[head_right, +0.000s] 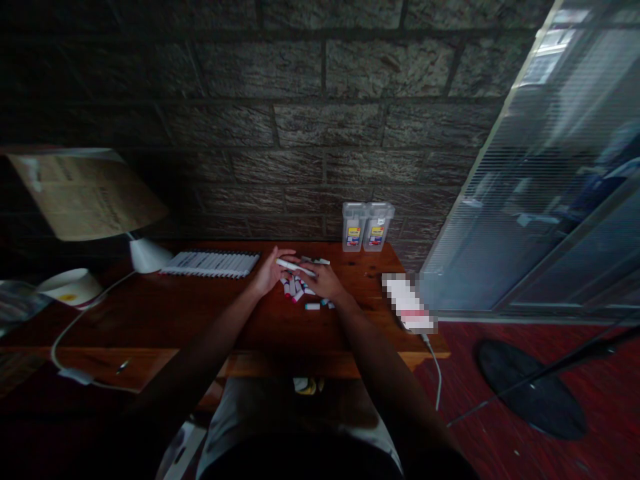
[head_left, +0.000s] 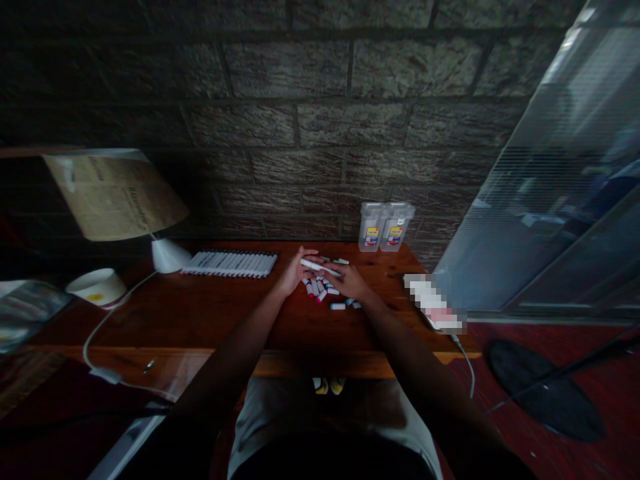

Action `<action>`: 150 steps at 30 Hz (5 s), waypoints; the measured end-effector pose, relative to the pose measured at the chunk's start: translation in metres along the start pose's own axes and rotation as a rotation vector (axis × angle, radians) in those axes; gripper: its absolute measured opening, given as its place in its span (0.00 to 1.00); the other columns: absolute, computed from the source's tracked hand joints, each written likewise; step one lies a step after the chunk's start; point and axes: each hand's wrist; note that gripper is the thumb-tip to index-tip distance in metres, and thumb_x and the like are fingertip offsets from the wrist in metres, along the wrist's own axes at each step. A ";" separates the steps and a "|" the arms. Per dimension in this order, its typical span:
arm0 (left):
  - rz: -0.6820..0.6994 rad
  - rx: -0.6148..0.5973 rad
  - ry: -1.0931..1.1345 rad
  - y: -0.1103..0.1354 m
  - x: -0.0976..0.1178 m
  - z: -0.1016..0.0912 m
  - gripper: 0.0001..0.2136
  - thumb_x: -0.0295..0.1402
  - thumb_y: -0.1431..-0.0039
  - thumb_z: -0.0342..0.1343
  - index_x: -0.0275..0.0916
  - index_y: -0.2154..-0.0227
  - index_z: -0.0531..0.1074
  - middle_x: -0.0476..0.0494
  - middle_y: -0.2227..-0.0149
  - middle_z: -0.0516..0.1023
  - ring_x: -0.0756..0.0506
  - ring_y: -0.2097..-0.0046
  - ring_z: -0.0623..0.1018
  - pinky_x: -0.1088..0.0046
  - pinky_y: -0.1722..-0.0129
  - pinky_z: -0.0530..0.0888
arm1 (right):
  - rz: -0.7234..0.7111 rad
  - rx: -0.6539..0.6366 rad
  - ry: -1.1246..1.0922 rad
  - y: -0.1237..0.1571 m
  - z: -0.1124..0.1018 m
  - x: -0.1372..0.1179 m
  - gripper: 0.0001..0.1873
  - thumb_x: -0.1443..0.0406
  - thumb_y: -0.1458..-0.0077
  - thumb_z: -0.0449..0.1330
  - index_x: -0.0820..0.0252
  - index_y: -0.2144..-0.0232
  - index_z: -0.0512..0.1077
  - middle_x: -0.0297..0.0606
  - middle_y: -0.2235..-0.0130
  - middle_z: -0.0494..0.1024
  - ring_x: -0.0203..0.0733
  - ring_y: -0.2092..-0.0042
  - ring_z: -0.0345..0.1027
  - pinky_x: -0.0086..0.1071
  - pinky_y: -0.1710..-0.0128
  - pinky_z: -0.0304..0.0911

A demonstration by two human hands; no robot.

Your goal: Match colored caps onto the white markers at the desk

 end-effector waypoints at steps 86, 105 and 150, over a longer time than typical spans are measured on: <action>0.185 0.188 -0.030 -0.005 -0.005 -0.004 0.25 0.36 0.56 0.70 0.38 0.54 0.73 0.42 0.59 0.81 0.47 0.61 0.80 0.76 0.66 0.75 | 0.221 0.189 -0.125 -0.006 0.004 0.022 0.22 0.47 0.48 0.63 0.60 0.64 0.79 0.38 0.64 0.82 0.39 0.64 0.74 0.30 0.63 0.67; 0.107 0.054 -0.081 0.000 -0.002 -0.002 0.26 0.39 0.51 0.68 0.37 0.49 0.74 0.36 0.54 0.81 0.46 0.61 0.82 0.75 0.67 0.76 | 0.129 0.102 0.051 -0.003 0.002 0.015 0.25 0.45 0.41 0.55 0.60 0.69 0.78 0.33 0.73 0.76 0.36 0.71 0.65 0.27 0.71 0.58; -0.010 0.147 0.062 -0.001 0.006 0.000 0.22 0.49 0.47 0.64 0.33 0.61 0.78 0.41 0.71 0.81 0.49 0.74 0.77 0.74 0.71 0.70 | 0.314 0.199 -0.305 -0.007 -0.002 -0.005 0.30 0.39 0.54 0.62 0.60 0.72 0.75 0.32 0.74 0.72 0.33 0.75 0.60 0.26 0.78 0.54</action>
Point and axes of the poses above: each hand's wrist, its own y-axis away from the middle knuckle, its own z-axis out of the palm, x = y × z
